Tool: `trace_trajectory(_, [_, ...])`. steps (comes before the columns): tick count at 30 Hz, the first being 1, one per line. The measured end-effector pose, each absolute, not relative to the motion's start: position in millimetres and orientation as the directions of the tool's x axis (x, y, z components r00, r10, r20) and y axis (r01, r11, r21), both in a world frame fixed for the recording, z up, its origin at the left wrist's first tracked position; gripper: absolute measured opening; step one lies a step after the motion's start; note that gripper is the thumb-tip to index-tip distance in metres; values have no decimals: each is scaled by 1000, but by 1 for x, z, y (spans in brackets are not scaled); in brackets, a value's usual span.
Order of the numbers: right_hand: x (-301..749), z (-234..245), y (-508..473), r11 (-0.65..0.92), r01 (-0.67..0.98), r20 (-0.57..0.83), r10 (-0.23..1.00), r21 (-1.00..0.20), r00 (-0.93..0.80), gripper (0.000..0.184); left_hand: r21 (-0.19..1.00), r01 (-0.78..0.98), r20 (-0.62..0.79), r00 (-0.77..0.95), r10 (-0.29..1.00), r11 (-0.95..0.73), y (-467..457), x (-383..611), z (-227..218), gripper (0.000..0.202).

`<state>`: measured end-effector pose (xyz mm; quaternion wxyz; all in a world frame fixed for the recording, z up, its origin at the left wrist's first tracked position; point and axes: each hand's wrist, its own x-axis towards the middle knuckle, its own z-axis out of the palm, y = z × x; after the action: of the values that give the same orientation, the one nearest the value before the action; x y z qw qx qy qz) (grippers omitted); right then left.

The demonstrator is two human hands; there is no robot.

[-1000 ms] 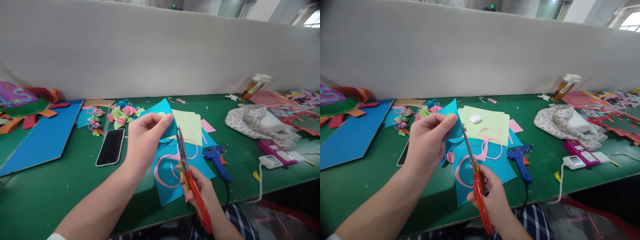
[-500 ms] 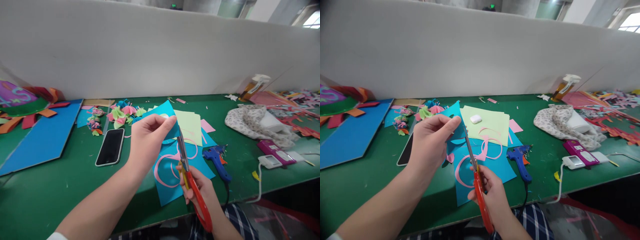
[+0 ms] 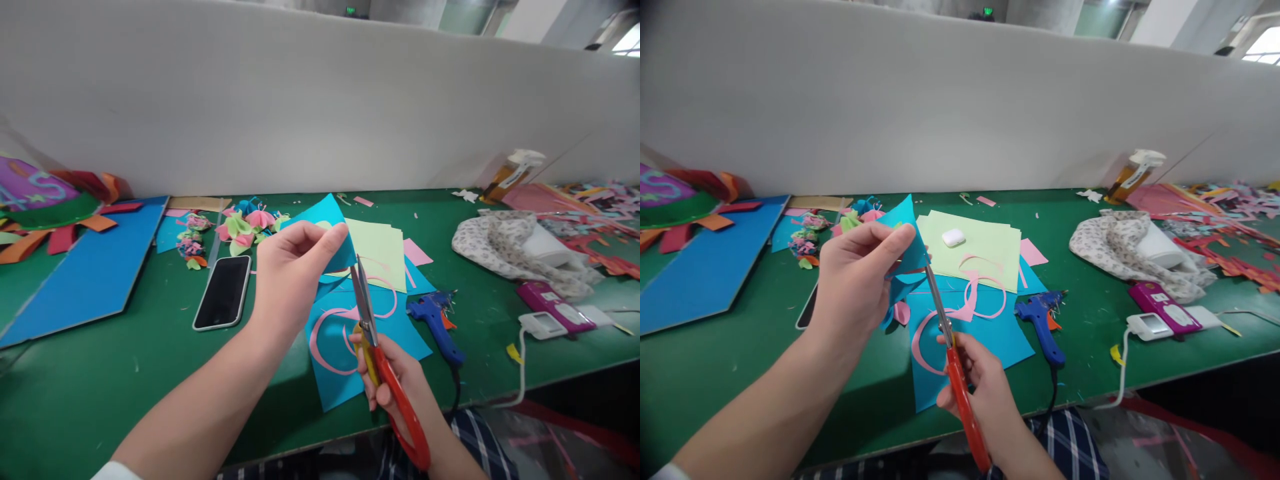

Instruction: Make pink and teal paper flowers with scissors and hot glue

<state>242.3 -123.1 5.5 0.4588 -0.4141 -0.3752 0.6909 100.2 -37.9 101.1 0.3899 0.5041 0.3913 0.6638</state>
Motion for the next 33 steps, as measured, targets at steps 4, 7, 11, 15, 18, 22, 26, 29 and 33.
trace_trajectory(4, [243, 9, -122, -356, -318, -285, 926, -879, -248, 69, 913, -129, 362, -183, 914, -387, -38, 100, 102, 21])
trace_trajectory(7, [243, 10, -121, -386, -312, -319, 916, -868, -244, 70, 913, -142, 356, -181, 917, -383, -39, 100, 101, 20])
trace_trajectory(11, [243, 8, -122, -367, -327, -303, 924, -871, -232, 67, 919, -145, 344, -164, 925, -368, -39, 100, 101, 20])
trace_trajectory(15, [242, 9, -121, -348, -328, -291, 933, -878, -211, 66, 924, -125, 341, -152, 928, -360, -39, 101, 100, 23])
trace_trajectory(18, [241, 10, -121, -330, -304, -276, 938, -894, -209, 70, 933, -138, 315, -127, 940, -331, -40, 101, 100, 26])
trace_trajectory(22, [241, 11, -122, -330, -295, -277, 938, -897, -206, 66, 941, -146, 292, -107, 950, -305, -40, 101, 100, 25])
trace_trajectory(26, [242, 11, -122, -333, -312, -268, 935, -890, -231, 64, 941, -143, 287, -136, 948, -305, -40, 98, 102, 24])
trace_trajectory(29, [242, 12, -123, -303, -314, -239, 944, -900, -225, 65, 948, -131, 276, -111, 955, -289, -40, 98, 103, 24])
trace_trajectory(33, [241, 15, -123, -317, -322, -253, 941, -892, -224, 56, 956, -133, 253, -85, 964, -262, -41, 98, 103, 26])
